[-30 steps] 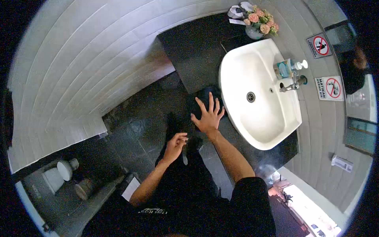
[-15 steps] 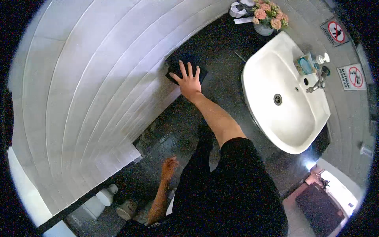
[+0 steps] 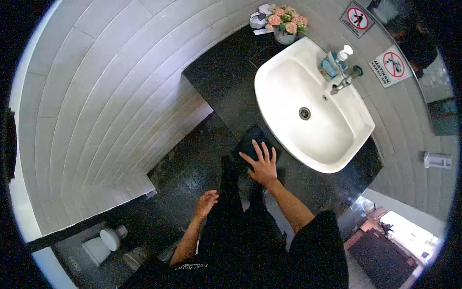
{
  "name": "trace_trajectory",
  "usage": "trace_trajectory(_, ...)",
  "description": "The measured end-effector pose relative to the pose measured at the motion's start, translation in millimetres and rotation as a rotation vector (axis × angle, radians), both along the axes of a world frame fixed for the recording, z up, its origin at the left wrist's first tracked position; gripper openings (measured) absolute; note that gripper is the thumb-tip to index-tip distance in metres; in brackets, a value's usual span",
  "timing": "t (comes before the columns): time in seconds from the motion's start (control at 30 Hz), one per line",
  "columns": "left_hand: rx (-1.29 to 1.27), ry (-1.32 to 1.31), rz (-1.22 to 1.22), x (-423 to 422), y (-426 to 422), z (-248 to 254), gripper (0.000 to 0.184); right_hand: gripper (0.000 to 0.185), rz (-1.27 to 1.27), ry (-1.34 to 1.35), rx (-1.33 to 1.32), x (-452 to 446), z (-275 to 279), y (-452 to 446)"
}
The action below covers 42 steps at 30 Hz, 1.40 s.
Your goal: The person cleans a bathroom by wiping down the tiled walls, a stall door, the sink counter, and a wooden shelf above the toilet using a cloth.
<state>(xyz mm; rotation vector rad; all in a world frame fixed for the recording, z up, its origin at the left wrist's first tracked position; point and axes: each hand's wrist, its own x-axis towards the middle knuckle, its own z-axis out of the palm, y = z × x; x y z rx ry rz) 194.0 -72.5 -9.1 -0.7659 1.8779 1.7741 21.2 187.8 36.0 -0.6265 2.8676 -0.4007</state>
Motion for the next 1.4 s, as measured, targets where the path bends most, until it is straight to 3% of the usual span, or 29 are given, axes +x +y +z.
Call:
trace_trajectory(0.23, -0.067, -0.072, -0.197, 9.2, 73.7, 9.9, 0.026, 0.074, -0.119, -0.029, 0.044, 168.5, -3.9, 139.1)
trace_trajectory(0.37, -0.03, 0.038, -0.268, 25.4, 83.9, -24.6, 0.026, 0.072, -0.225, -0.097, 0.053, 252.4, -3.6, 208.6)
trace_trajectory(0.5, -0.098, -0.072, -0.31, 14.0, 90.8, -14.1, 0.027, 0.061, -0.257, -0.079, 0.068, 283.3, -6.5, 235.2)
trace_trajectory(0.57, -0.072, -0.052, -0.27, 17.2, 85.5, -29.3, 0.027, 0.067, -0.281, -0.097, 0.123, 279.4, -8.5, 226.9)
trace_trajectory(0.73, -0.047, -0.081, -0.228, 12.3, 66.2, -28.0, 0.026, 0.074, -0.224, -0.097, 0.132, 236.0, -17.7, 190.9)
trace_trajectory(0.93, -0.031, -0.109, -0.191, -4.9, 22.4, -35.1, 0.026, 0.081, -0.117, -0.021, 0.126, 121.6, -20.6, 95.0)
trace_trajectory(1.17, 0.057, -0.105, -0.091, -54.8, -42.7, -61.3, 0.025, 0.079, -0.08, 0.096, 0.137, 13.7, -21.8, -1.1)
trace_trajectory(1.4, 0.06, -0.182, 0.049, -123.2, -111.8, -49.2, 0.027, 0.072, -0.05, -0.046, 0.167, -117.1, -5.3, -110.8)
